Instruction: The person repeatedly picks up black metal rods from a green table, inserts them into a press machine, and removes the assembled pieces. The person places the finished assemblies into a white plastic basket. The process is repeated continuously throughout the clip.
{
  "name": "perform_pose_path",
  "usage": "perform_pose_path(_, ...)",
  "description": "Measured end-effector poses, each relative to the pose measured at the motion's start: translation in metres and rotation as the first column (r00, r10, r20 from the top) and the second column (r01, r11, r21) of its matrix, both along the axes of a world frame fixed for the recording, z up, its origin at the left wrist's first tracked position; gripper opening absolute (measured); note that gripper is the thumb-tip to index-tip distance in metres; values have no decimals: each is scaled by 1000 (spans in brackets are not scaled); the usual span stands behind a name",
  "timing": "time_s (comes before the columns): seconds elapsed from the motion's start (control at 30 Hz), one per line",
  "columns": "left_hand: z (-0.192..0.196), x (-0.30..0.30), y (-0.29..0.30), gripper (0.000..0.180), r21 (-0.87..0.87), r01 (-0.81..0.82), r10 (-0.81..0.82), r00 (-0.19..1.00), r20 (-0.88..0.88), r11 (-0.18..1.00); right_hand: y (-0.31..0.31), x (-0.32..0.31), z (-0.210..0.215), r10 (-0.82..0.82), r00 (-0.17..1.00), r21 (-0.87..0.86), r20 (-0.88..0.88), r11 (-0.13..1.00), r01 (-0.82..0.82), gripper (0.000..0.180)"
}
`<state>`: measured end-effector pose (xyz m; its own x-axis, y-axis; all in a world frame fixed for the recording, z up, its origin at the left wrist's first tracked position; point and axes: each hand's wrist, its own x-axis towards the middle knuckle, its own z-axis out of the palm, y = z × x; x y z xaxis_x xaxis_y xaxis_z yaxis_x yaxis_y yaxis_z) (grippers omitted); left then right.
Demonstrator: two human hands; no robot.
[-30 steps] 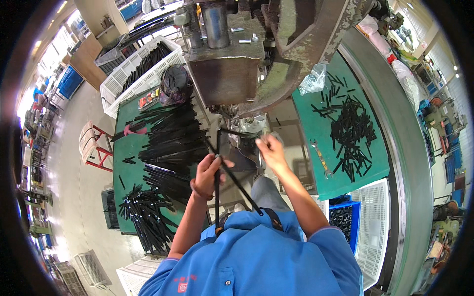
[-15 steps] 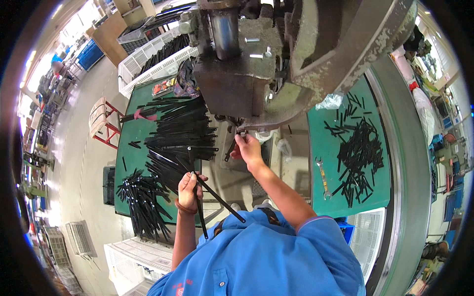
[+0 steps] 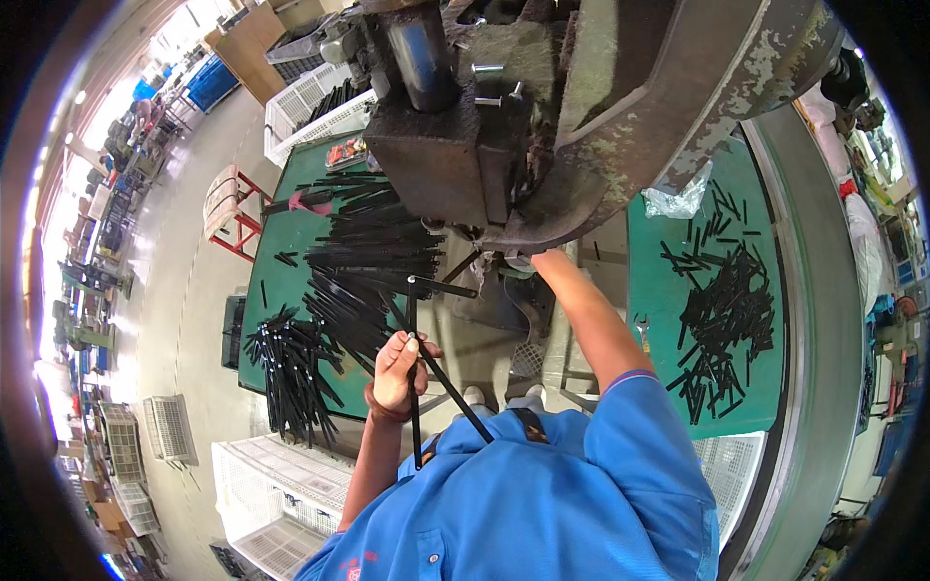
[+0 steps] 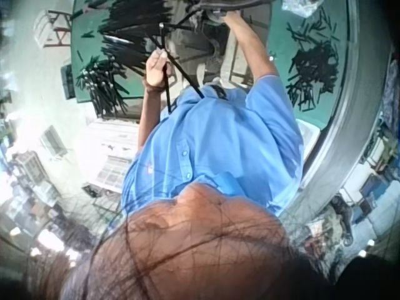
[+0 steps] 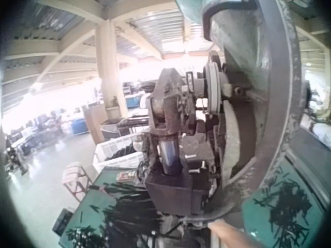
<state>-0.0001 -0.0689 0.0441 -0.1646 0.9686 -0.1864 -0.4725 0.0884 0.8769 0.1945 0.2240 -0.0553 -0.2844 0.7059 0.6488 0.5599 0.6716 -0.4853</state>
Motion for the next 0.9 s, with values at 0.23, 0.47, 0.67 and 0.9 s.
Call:
perform_pose_path(0.23,0,13,4,14,-58,25,-21,998,61,998,-50,8,54,181,852,-376,-492,838,-395,18)
perform_pose_path(0.47,-6,13,15,13,-13,169,-168,983,67,986,-90,-28,69,72,856,-671,-511,589,-450,21)
perform_pose_path(0.67,-1,19,24,15,-61,265,-261,963,65,962,-98,-32,79,-211,727,-752,-653,292,-591,28)
perform_pose_path(0.9,0,46,63,15,12,370,-370,929,31,929,-136,39,92,-529,559,-768,-639,481,-423,20)
